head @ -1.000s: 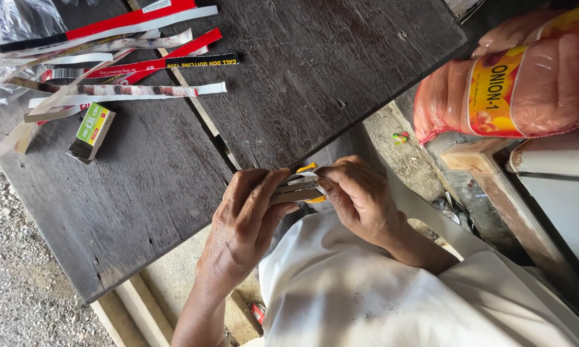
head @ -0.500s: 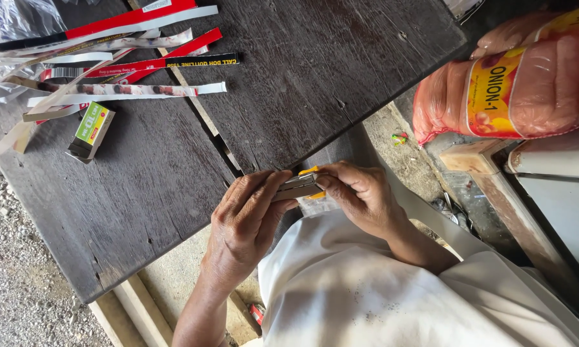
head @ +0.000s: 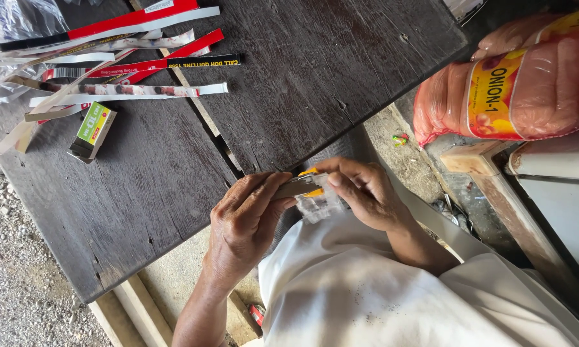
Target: The person repeatedly places small plastic pouches containing dark seeds onto a wooden table, folds the open edge, and uses a handheld yellow stapler to seal the pouch. The person then places the sealed pouch into a white plastic crate. The process is repeated for multiple pouches.
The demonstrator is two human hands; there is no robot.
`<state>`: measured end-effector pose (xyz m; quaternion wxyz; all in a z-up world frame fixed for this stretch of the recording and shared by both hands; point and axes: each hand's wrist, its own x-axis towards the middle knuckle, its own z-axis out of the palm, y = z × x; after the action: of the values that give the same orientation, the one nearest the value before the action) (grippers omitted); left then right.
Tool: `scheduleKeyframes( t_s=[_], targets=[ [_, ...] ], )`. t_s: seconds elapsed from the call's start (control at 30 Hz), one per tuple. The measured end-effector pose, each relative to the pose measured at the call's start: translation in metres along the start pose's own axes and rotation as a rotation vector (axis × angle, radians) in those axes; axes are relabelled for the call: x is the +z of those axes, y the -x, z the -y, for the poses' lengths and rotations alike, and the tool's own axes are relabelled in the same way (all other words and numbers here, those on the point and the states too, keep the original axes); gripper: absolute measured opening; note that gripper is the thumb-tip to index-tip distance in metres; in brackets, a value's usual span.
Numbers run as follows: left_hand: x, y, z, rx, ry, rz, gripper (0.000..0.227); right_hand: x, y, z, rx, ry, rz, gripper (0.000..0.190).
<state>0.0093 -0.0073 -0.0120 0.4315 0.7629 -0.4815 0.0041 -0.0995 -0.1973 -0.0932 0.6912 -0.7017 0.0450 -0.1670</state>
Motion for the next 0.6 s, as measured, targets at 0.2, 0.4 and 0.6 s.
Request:
scheduleKeyframes(
  t_s=[0.2, 0.4, 0.6],
  targets=[
    [0.005, 0.001, 0.004, -0.024, 0.022, 0.006, 0.023, 0.0, -0.005, 0.004, -0.151, -0.022, 0.076, 0.046],
    [0.018, 0.009, 0.012, 0.013, -0.016, -0.059, 0.012, 0.001, 0.005, -0.021, -0.141, 0.082, 0.031, 0.034],
    [-0.003, -0.006, 0.001, 0.015, 0.102, -0.04, 0.015, -0.003, 0.0, -0.026, 0.038, -0.17, 0.013, 0.064]
  ],
)
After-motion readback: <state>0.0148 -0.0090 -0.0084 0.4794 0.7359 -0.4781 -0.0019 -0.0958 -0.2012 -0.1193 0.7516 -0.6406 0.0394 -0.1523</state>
